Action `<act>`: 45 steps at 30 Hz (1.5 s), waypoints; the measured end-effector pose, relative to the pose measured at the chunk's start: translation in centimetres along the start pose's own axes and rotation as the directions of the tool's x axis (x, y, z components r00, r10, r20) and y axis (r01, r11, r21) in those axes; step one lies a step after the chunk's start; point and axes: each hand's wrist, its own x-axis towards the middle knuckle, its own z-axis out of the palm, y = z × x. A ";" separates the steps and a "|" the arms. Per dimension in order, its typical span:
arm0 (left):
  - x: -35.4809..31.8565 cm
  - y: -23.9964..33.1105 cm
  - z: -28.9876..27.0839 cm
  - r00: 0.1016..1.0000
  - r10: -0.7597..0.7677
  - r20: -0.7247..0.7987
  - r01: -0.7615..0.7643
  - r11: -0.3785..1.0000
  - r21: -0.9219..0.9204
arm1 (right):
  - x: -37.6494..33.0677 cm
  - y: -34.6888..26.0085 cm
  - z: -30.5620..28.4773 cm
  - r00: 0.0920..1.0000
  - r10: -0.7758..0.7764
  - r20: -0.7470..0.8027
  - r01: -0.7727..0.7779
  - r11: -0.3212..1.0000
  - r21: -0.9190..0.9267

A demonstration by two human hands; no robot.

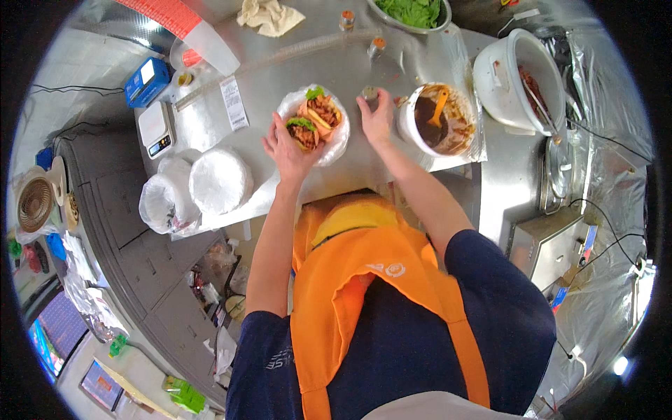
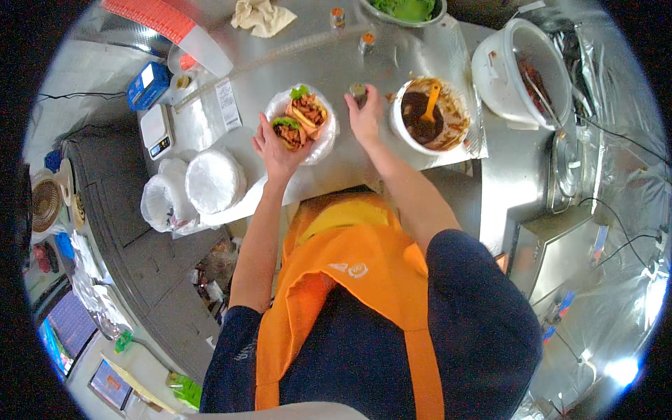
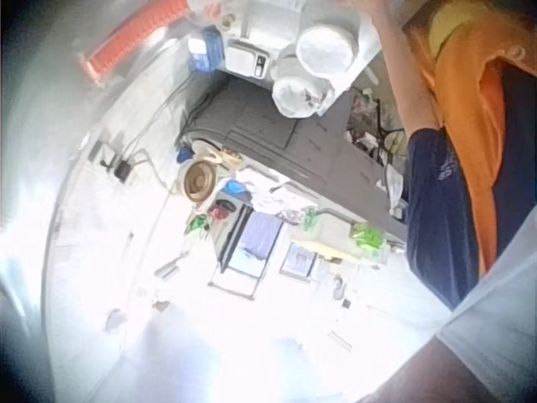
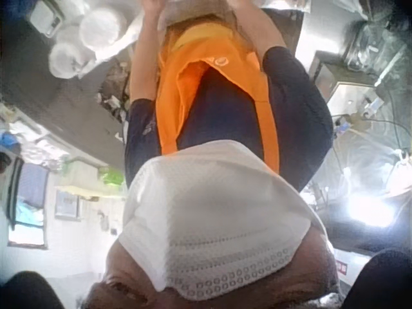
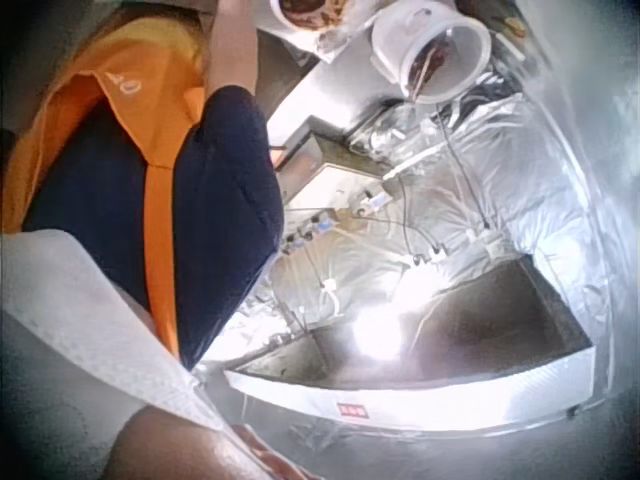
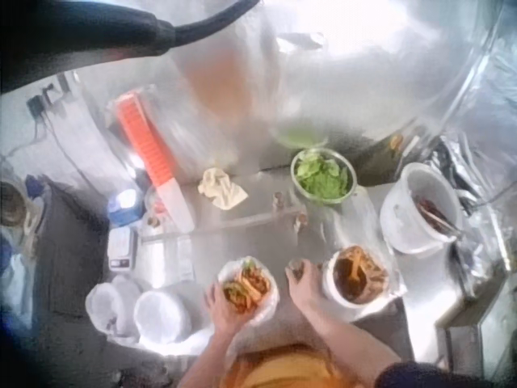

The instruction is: The person assembles tacos by filling tortillas with sauce, lettuce, and meat using tongs. They place the finished tacos into a plastic bag, seal it, and attach a receipt to the package.

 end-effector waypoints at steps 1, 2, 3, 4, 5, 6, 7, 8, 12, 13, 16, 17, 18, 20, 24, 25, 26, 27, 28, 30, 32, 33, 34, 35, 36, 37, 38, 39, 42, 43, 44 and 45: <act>-0.8 -0.6 -0.1 1.000 0.005 -0.012 -0.005 1.000 -0.015 | -0.1 -1.7 -0.9 0.999 -0.004 0.053 0.000 0.998 0.065; -0.9 -0.7 -0.7 0.998 0.052 -0.028 -0.053 0.997 -0.052 | 0.3 -3.5 -1.8 0.993 -0.064 0.096 0.054 0.993 0.105; -0.7 -1.5 -0.3 0.995 0.079 -0.058 -0.088 0.980 -0.177 | 1.0 -6.2 -2.7 0.980 -0.181 0.084 0.175 0.982 0.075; -0.7 -2.6 0.3 0.990 0.102 -0.097 -0.127 0.945 -0.301 | 1.1 -9.5 -4.1 0.950 -0.302 0.076 0.300 0.953 0.042; -0.9 -3.2 0.6 0.984 0.126 -0.129 -0.169 0.891 -0.422 | 1.0 -12.4 -5.5 0.909 -0.411 0.069 0.412 0.911 0.002; -0.8 -2.5 0.3 0.984 0.124 -0.129 -0.172 0.860 -0.480 | 1.4 -14.3 -6.5 0.834 -0.534 0.140 0.544 0.838 -0.045; -1.2 -2.4 0.0 0.978 0.154 -0.141 -0.200 0.884 -0.421 | 1.7 -14.5 -6.5 0.811 -0.540 0.224 0.566 0.821 -0.073; -1.8 -2.3 -0.6 0.971 0.183 -0.152 -0.227 0.904 -0.361 | 2.2 -14.6 -6.3 0.785 -0.537 0.309 0.588 0.802 -0.099; -4.3 -3.4 -4.3 0.989 0.148 0.022 -0.129 0.918 -0.376 | 2.3 -17.5 -5.5 0.783 -0.524 0.334 0.596 0.786 -0.164; -5.0 -3.9 -4.8 0.985 0.161 0.067 -0.124 0.917 -0.379 | 2.3 -17.9 -5.3 0.778 -0.527 0.342 0.605 0.775 -0.180; -6.2 -6.7 -6.7 0.966 0.213 0.145 -0.142 0.908 -0.394 | 0.6 -18.2 -5.0 0.814 -0.523 0.253 0.576 0.784 -0.232; -5.6 -7.5 -6.9 0.965 0.197 0.171 -0.111 0.904 -0.414 | 0.6 -18.8 -5.2 0.819 -0.541 0.192 0.573 0.787 -0.230; -5.7 -7.9 -8.2 0.956 0.188 0.227 -0.074 0.898 -0.434 | 0.5 -18.7 -5.6 0.810 -0.528 0.254 0.583 0.769 -0.261; -6.8 -8.5 -9.6 0.959 0.194 0.207 -0.076 0.878 -0.473 | -1.6 -18.8 -6.3 0.843 -0.490 0.220 0.537 0.789 -0.299; -7.7 -10.1 -11.6 0.923 0.182 0.339 0.009 0.870 -0.494 | -3.8 -21.9 -7.9 0.848 -0.461 0.260 0.528 0.771 -0.356; -7.5 -10.2 -11.6 0.926 0.185 0.329 0.010 0.859 -0.512 | -4.0 -22.8 -7.9 0.844 -0.454 0.284 0.533 0.769 -0.353; -7.3 -10.4 -11.5 0.930 0.187 0.318 0.011 0.848 -0.530 | -4.4 -23.4 -7.8 0.826 -0.497 0.268 0.563 0.759 -0.327; -7.4 -10.3 -11.7 0.932 0.186 0.310 0.017 0.834 -0.551 | -5.4 -24.1 -7.5 0.809 -0.530 0.253 0.586 0.752 -0.302; -7.4 -10.2 -11.8 0.935 0.184 0.302 0.023 0.820 -0.572 | -6.0 -24.5 -7.2 0.792 -0.562 0.238 0.610 0.742 -0.278; -7.4 -10.0 -11.8 0.937 0.186 0.296 0.022 0.814 -0.581 | -6.2 -24.0 -5.4 0.807 -0.530 0.261 0.589 0.755 -0.287; -7.5 -9.9 -11.7 0.934 0.194 0.301 0.008 0.829 -0.558 | -5.5 -24.1 -4.8 0.797 -0.546 0.257 0.603 0.744 -0.288; -8.0 -9.8 -11.8 0.936 0.168 0.310 0.046 0.813 -0.580 | -5.7 -25.1 -5.1 0.788 -0.561 0.254 0.615 0.735 -0.285; -8.2 -9.8 -11.8 0.937 0.142 0.320 0.085 0.795 -0.600 | -6.1 -25.5 -5.3 0.778 -0.576 0.251 0.628 0.726 -0.281; -8.4 -9.7 -11.8 0.937 0.116 0.330 0.123 0.775 -0.620 | -6.6 -25.3 -5.3 0.786 -0.563 0.256 0.617 0.740 -0.267; -7.6 -9.5 -11.5 0.940 0.099 0.325 0.144 0.750 -0.646 | -6.1 -25.1 -5.1 0.785 -0.565 0.255 0.618 0.744 -0.255; -7.1 -9.4 -11.5 0.938 0.105 0.332 0.140 0.760 -0.635 | -5.5 -25.1 -5.0 0.784 -0.567 0.254 0.619 0.747 -0.243; -6.8 -9.4 -11.5 0.935 0.109 0.338 0.136 0.769 -0.624 | -6.1 -25.4 -5.5 0.812 -0.547 0.204 0.583 0.782 -0.222; -7.4 -9.5 -11.9 0.928 0.104 0.359 0.147 0.782 -0.606 | -6.2 -25.0 -5.6 0.816 -0.514 0.265 0.571 0.789 -0.228; -7.1 -9.5 -11.1 0.931 0.026 0.363 0.217 0.761 -0.612 | -6.1 -24.0 -6.1 0.817 -0.466 0.339 0.553 0.800 -0.232; -6.4 -9.3 -10.8 0.933 0.030 0.359 0.212 0.762 -0.612 | -5.8 -24.4 -6.5 0.806 -0.477 0.350 0.565 0.797 -0.213; -5.7 -9.2 -10.5 0.934 0.034 0.355 0.206 0.763 -0.613 | -5.3 -25.3 -7.0 0.794 -0.489 0.361 0.576 0.794 -0.194; -5.5 -8.9 -10.7 0.928 0.042 0.371 0.209 0.766 -0.607 | -5.5 -25.6 -7.6 0.795 -0.482 0.369 0.571 0.800 -0.184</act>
